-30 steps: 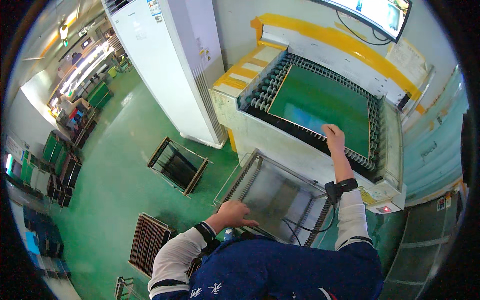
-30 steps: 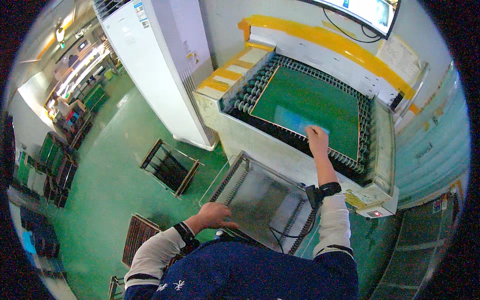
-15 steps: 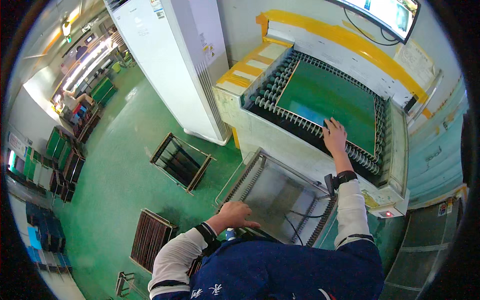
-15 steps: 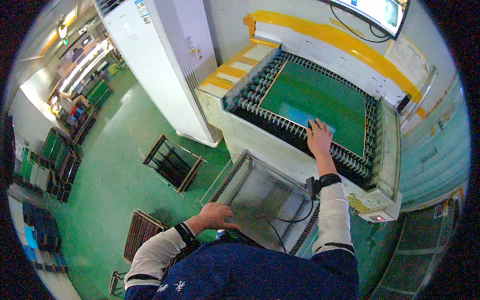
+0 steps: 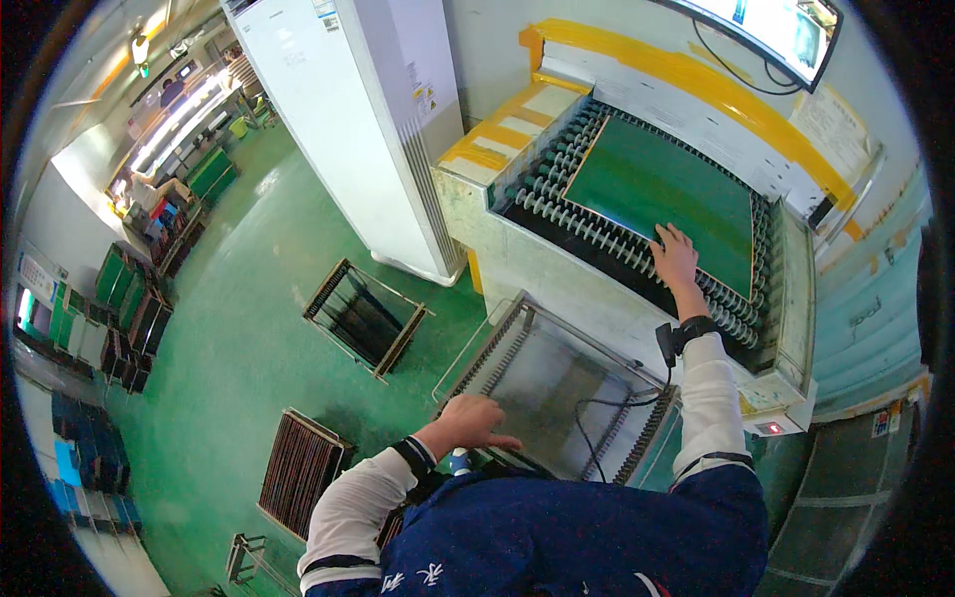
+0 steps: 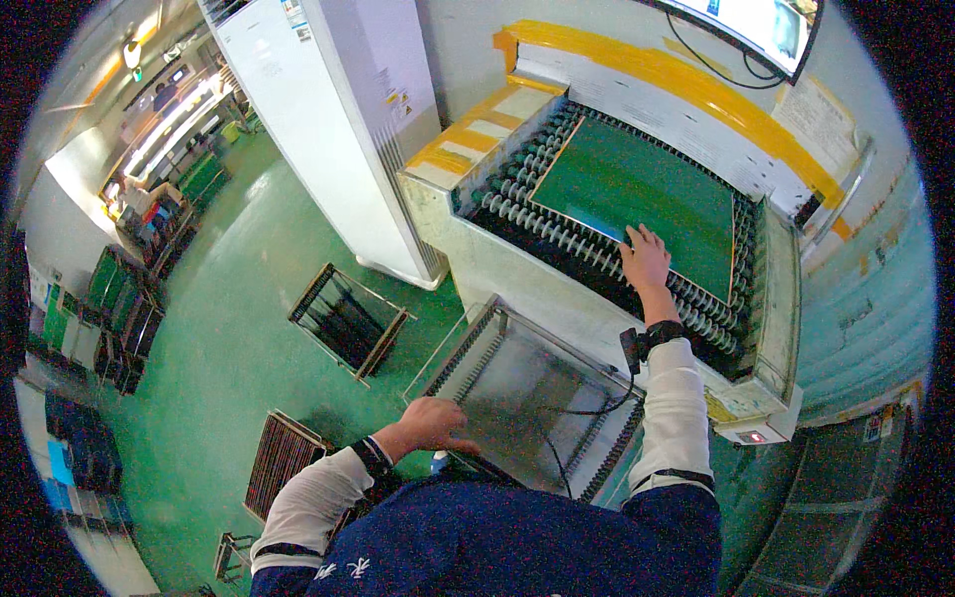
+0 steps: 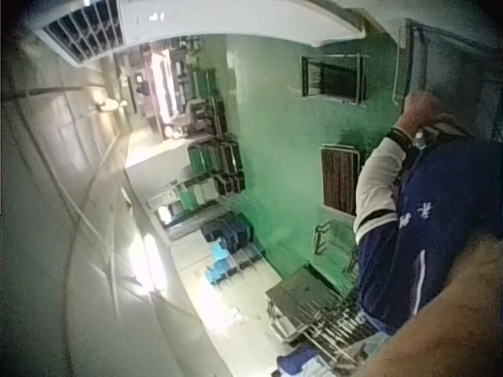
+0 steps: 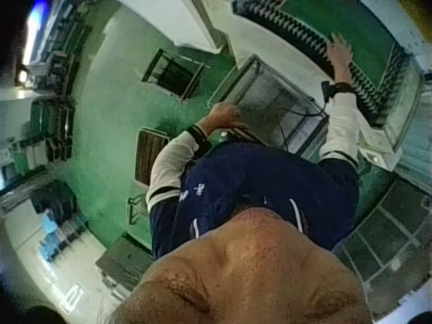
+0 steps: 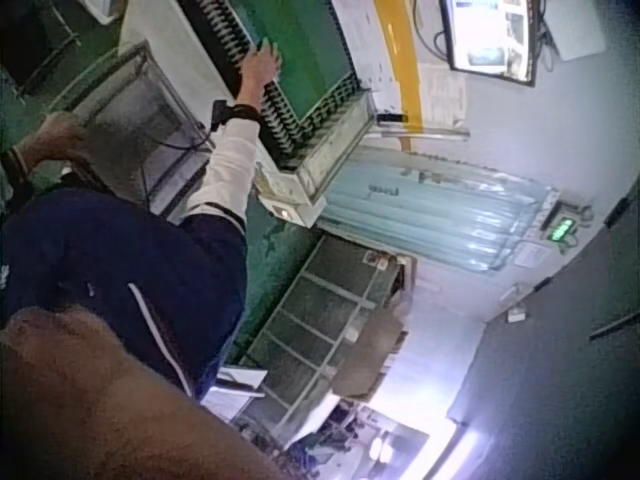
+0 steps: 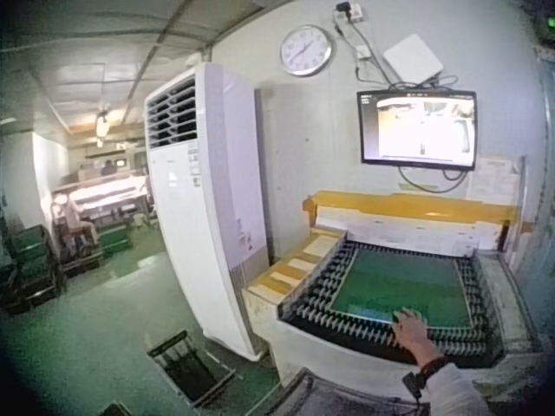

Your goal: Operating a PCB processing machine by loading circuit board panels and organizing them in racks.

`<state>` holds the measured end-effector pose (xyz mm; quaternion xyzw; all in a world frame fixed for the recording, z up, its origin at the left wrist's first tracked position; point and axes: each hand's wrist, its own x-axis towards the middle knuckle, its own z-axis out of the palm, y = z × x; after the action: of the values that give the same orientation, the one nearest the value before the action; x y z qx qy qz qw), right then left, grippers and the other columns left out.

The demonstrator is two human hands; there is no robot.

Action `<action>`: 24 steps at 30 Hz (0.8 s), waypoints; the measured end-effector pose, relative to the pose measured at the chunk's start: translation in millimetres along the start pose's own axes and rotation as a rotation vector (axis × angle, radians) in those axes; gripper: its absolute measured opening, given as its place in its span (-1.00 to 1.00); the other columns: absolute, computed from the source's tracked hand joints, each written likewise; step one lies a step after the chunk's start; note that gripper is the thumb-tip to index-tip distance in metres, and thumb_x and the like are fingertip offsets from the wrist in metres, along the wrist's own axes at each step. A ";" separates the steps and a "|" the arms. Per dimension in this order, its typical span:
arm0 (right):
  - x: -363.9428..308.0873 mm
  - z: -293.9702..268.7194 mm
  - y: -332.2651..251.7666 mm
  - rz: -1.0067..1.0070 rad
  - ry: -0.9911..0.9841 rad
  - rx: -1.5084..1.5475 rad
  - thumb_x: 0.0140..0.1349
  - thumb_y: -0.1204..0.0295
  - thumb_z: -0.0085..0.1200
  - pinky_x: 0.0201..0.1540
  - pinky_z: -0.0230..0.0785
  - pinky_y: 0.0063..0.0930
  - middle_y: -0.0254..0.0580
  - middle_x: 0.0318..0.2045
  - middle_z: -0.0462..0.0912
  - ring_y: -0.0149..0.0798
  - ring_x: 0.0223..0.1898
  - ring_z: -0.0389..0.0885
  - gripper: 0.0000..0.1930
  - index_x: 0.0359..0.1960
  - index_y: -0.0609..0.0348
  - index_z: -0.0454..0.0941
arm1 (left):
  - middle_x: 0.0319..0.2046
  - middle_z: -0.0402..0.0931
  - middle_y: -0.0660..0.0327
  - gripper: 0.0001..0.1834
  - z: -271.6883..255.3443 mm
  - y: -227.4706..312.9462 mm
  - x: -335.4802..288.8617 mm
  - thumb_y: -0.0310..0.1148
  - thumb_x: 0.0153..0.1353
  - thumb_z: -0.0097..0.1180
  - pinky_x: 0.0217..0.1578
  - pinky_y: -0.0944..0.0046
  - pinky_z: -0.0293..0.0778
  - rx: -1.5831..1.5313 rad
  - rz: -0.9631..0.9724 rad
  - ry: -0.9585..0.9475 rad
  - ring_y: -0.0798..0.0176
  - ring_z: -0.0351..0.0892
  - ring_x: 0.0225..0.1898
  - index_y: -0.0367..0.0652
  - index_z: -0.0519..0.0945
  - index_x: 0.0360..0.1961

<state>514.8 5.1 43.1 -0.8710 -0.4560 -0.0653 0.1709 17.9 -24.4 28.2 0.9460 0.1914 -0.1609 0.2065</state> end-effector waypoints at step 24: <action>-264.3 -54.4 -103.2 -0.222 -0.845 0.578 0.31 0.08 0.13 0.01 0.48 -0.31 -0.12 -0.12 0.74 -0.14 -0.08 0.70 -0.61 -0.03 0.08 0.68 | -0.39 0.64 0.02 -0.08 1.7 -1.7 -8.0 0.60 0.07 -0.13 -0.20 -0.04 0.53 -0.014 0.026 0.044 -0.09 0.66 -0.21 -0.14 0.73 -0.39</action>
<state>280.7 -164.1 47.2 -0.6848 -0.5743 0.4027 0.1975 9.8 -26.1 29.3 0.9502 0.1847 -0.1362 0.2109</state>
